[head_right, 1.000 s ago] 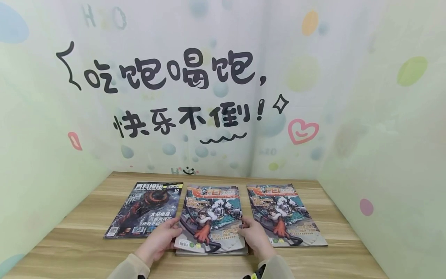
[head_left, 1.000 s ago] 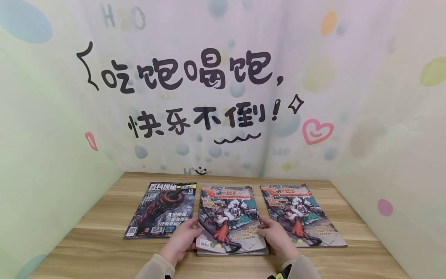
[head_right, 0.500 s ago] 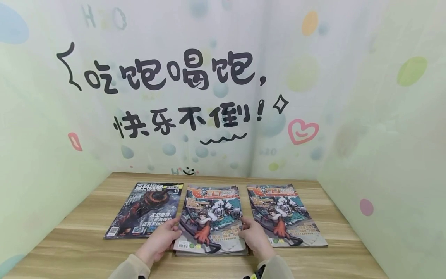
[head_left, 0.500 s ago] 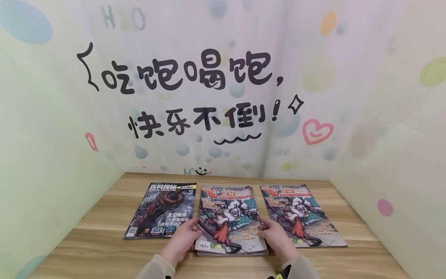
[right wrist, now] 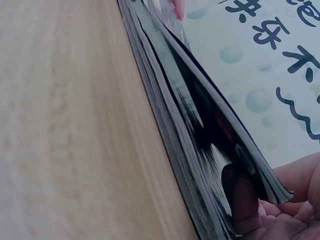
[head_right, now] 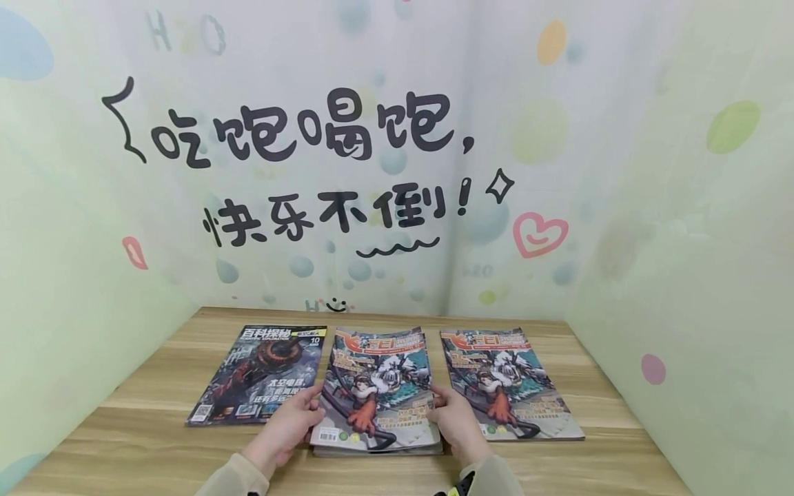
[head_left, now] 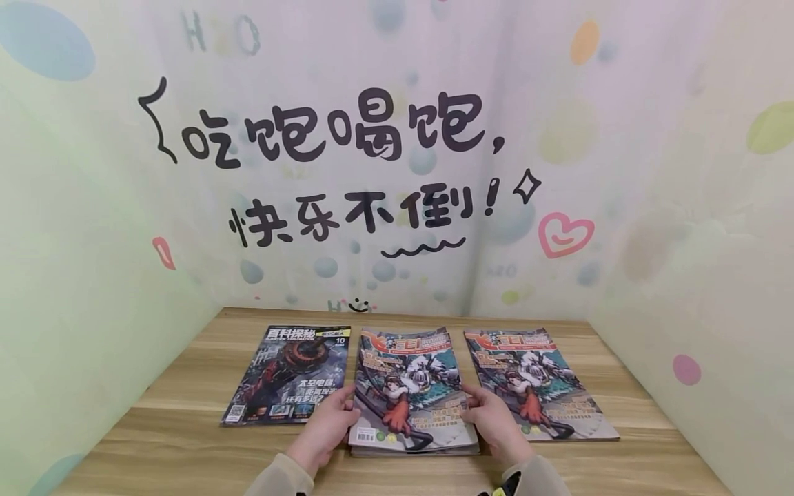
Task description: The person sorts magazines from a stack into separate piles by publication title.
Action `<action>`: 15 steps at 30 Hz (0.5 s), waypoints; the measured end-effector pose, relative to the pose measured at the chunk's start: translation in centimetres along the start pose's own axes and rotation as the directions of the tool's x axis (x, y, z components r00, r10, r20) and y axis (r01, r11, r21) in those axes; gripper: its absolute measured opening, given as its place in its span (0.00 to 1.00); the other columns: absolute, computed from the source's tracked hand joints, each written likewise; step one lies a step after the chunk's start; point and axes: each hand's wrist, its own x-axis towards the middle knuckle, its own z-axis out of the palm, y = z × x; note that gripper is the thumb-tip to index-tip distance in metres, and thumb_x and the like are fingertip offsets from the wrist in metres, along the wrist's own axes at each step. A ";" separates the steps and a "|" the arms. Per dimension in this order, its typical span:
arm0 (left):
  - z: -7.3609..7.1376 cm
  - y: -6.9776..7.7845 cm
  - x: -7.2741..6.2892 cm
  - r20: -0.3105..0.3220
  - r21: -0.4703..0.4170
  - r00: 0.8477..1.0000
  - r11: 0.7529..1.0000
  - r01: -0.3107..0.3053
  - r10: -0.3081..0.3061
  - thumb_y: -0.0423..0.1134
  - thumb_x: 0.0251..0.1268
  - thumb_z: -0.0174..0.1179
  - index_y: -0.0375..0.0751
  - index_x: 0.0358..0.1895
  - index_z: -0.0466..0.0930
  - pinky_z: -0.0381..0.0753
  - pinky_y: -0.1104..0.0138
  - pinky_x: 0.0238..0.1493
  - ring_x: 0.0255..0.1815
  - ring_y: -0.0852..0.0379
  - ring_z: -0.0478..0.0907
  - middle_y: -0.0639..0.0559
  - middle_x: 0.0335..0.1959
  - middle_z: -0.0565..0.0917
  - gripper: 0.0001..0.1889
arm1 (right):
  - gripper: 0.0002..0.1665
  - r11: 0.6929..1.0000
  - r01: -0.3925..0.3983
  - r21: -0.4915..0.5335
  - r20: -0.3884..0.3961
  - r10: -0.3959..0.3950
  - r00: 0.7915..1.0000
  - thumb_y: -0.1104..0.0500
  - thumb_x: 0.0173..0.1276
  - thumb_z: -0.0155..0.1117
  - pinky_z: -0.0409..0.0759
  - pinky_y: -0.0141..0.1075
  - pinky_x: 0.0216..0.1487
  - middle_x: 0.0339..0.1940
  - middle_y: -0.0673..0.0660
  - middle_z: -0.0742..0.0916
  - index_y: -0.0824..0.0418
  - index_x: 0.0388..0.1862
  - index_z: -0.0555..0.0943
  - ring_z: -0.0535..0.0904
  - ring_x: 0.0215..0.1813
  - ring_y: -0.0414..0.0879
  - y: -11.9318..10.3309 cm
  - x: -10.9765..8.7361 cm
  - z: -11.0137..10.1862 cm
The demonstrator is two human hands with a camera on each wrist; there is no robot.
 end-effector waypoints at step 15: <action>0.6 0.7 -0.5 -0.023 -0.024 0.998 0.998 -0.053 0.052 0.26 0.61 0.54 0.24 0.69 0.57 0.77 0.65 0.35 0.39 0.53 0.74 0.42 0.42 0.76 0.32 | 0.35 0.999 0.048 0.019 -0.034 -0.047 0.998 0.75 0.53 0.60 0.71 0.36 0.40 0.40 0.59 0.76 0.73 0.64 0.70 0.69 0.44 0.52 -0.1 0.1 -0.5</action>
